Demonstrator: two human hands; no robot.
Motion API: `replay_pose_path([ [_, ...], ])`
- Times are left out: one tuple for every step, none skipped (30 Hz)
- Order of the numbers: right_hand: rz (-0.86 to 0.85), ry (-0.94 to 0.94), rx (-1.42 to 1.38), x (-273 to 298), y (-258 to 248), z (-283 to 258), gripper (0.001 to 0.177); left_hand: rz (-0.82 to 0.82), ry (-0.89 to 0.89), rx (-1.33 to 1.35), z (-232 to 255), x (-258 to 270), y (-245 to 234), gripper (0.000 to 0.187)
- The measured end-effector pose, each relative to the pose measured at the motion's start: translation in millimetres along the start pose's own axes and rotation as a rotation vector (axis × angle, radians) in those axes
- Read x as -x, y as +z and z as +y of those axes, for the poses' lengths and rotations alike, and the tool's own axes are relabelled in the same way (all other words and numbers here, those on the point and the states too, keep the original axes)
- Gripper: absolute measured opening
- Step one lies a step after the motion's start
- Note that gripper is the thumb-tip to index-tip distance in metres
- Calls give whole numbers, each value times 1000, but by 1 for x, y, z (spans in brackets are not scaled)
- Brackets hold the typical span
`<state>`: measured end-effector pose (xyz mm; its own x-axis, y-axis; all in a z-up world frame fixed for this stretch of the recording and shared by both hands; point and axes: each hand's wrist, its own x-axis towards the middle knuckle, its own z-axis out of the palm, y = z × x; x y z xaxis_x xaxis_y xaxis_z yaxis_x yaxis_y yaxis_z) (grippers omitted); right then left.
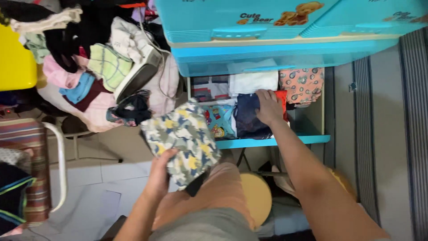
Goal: Organizing and putting away folded clothes into the drawers of a plastic dresser.
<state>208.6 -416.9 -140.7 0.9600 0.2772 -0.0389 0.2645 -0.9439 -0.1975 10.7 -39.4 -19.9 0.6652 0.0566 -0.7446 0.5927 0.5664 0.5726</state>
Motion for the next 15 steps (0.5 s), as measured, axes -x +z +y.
replay_pose_path([
  [-3, -3, 2, -2, -2, 5, 71, 2, -2, 4, 4, 1, 5, 54],
  [-51, -14, 47, -6, -4, 6, 75, 13, 13, 5, 10, 5, 8, 53],
  [-98, -26, 92, -10, -5, 5, 78, 24, 28, 5, 16, 9, 10, 52],
  [-99, -32, 87, -13, -6, 3, 78, 31, 31, 6, 18, 10, 12, 52],
  [-245, 32, 125, -16, -8, 1, 73, 30, 29, 34, 21, 11, 13, 52],
  [-386, 99, 165, -20, -11, -1, 68, 23, 28, 61, 24, 11, 15, 51],
  [-384, 96, 162, -21, -3, -2, 68, 25, 32, 60, 24, 10, 13, 51],
  [-309, 71, 222, -21, 3, -1, 63, 33, 11, 80, 23, 9, 12, 51],
  [-233, 47, 280, -21, 10, -1, 58, 41, -10, 100, 22, 8, 11, 52],
  [-233, 42, 284, -20, -5, -25, 58, 41, -8, 106, 20, 7, 7, 52],
  [-127, -6, 241, -19, -21, -50, 58, 48, -5, 109, 18, 7, 3, 52],
  [-14, -67, 199, -24, -35, -76, 58, 58, 9, 119, 17, 4, -1, 52],
  [-8, -85, 203, -32, -14, -81, 58, 61, 22, 133, 17, 3, -2, 52],
  [-14, -155, 86, -37, 10, -88, 48, 90, 17, 166, 17, 5, -5, 53],
  [-22, -225, -30, -43, 33, -94, 39, 119, 11, 200, 17, 6, -8, 53],
])
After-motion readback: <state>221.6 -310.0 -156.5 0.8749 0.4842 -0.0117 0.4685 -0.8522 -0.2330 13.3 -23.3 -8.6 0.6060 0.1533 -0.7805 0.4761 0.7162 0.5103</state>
